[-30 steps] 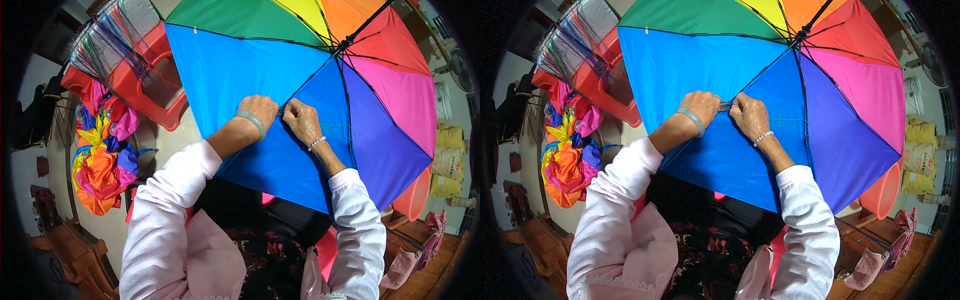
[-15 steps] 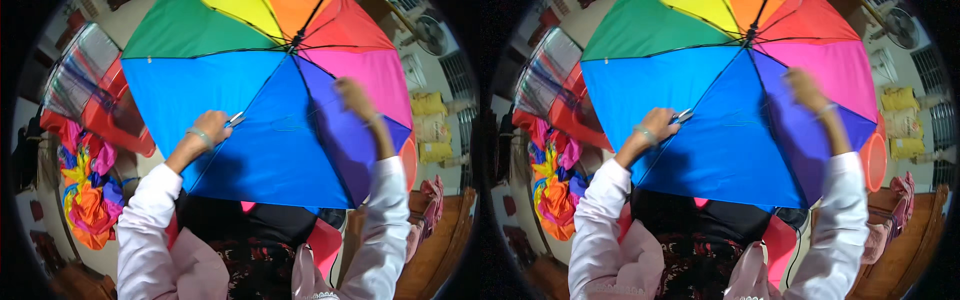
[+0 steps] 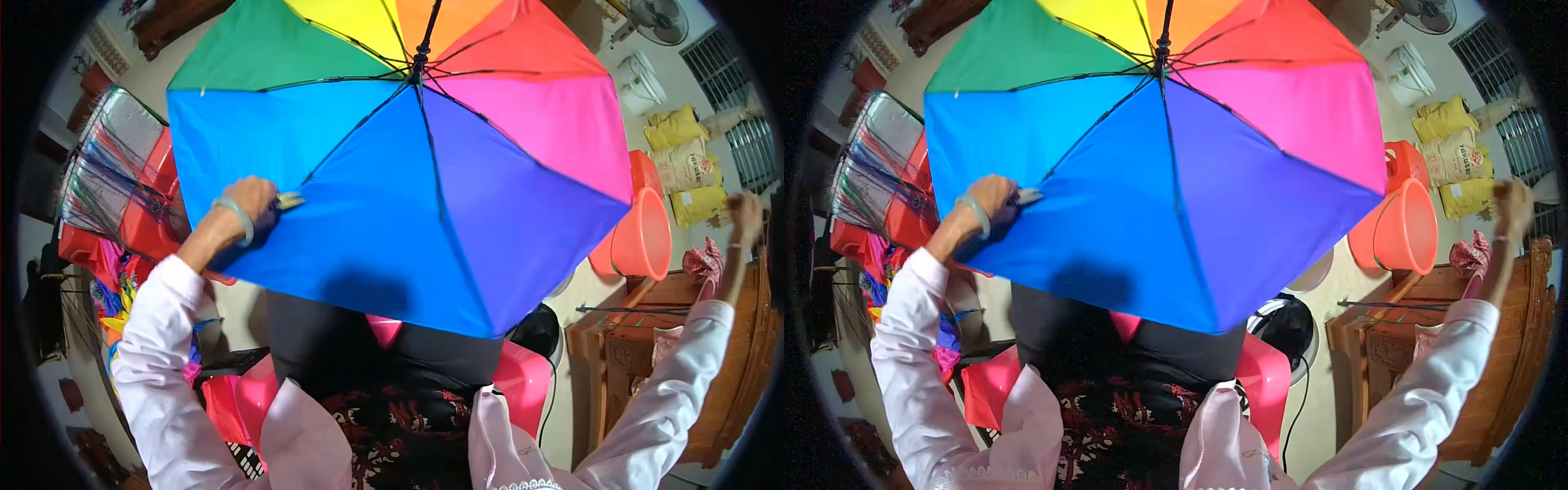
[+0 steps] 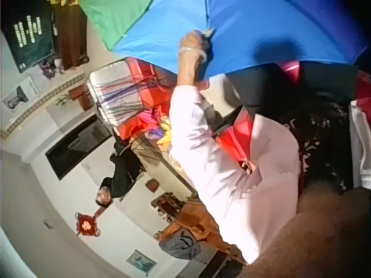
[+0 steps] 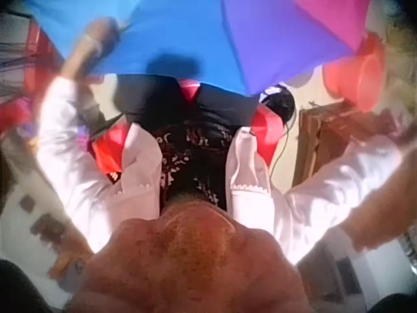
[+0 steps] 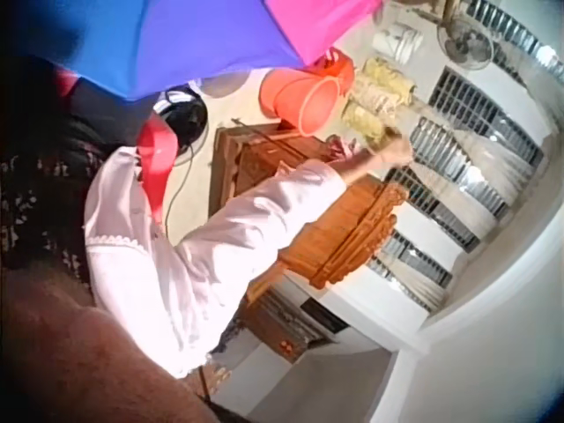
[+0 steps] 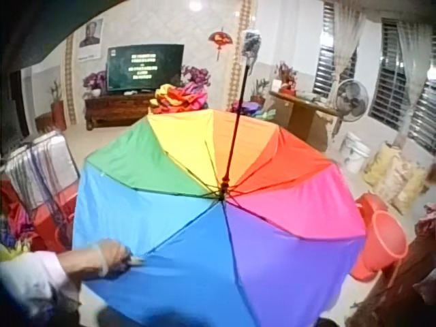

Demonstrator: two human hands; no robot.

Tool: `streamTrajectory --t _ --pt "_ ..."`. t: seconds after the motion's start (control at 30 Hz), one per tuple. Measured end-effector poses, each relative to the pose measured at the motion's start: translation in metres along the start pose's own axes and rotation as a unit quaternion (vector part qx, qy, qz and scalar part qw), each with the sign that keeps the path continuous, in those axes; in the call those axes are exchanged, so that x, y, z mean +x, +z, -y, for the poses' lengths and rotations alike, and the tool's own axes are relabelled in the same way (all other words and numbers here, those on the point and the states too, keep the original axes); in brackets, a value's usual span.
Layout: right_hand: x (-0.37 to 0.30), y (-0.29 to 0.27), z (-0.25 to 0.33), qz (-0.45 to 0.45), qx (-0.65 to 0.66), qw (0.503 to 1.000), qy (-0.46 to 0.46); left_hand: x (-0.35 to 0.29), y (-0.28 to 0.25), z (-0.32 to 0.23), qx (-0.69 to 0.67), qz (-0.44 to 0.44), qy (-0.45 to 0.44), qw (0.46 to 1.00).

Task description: Repairing or disassembling a colorful umbrella using a small cutting tool to unpick seams.

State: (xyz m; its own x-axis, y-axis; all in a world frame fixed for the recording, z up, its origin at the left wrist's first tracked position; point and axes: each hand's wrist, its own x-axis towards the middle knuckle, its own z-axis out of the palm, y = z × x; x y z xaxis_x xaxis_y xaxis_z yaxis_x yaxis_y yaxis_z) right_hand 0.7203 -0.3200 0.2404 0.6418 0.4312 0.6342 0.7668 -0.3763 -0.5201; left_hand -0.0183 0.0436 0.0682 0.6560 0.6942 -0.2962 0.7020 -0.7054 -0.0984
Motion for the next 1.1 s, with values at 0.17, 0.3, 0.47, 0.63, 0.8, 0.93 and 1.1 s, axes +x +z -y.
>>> streamTrajectory --t 0.17,0.3,0.47,0.63,0.8,0.93,1.1 --pt "-0.162 0.126 0.086 0.196 -0.023 0.977 -0.085 0.022 0.045 0.013 0.013 -0.202 -0.084 0.976" --pt "-0.232 0.173 0.139 0.205 -0.059 0.968 -0.132 0.041 0.069 -0.023 -0.167 -0.037 0.012 0.985" --pt "-0.242 0.184 0.175 0.216 -0.019 0.966 -0.140 0.064 0.061 -0.061 -0.343 0.006 -0.099 0.934" --pt "-0.235 0.180 0.156 0.187 -0.031 0.965 -0.181 0.062 0.052 -0.088 -0.199 -0.067 -0.105 0.972" --pt "-0.267 0.176 0.168 0.172 -0.055 0.954 -0.241 0.042 0.073 -0.131 -0.264 -0.108 -0.158 0.945" --pt "-0.278 0.170 0.172 0.322 0.052 0.944 -0.054 0.019 0.072 -0.135 -0.303 -0.077 -0.173 0.934" --pt "-0.266 0.179 0.150 0.239 -0.065 0.944 -0.217 0.024 0.079 -0.138 -0.267 -0.119 -0.144 0.945"
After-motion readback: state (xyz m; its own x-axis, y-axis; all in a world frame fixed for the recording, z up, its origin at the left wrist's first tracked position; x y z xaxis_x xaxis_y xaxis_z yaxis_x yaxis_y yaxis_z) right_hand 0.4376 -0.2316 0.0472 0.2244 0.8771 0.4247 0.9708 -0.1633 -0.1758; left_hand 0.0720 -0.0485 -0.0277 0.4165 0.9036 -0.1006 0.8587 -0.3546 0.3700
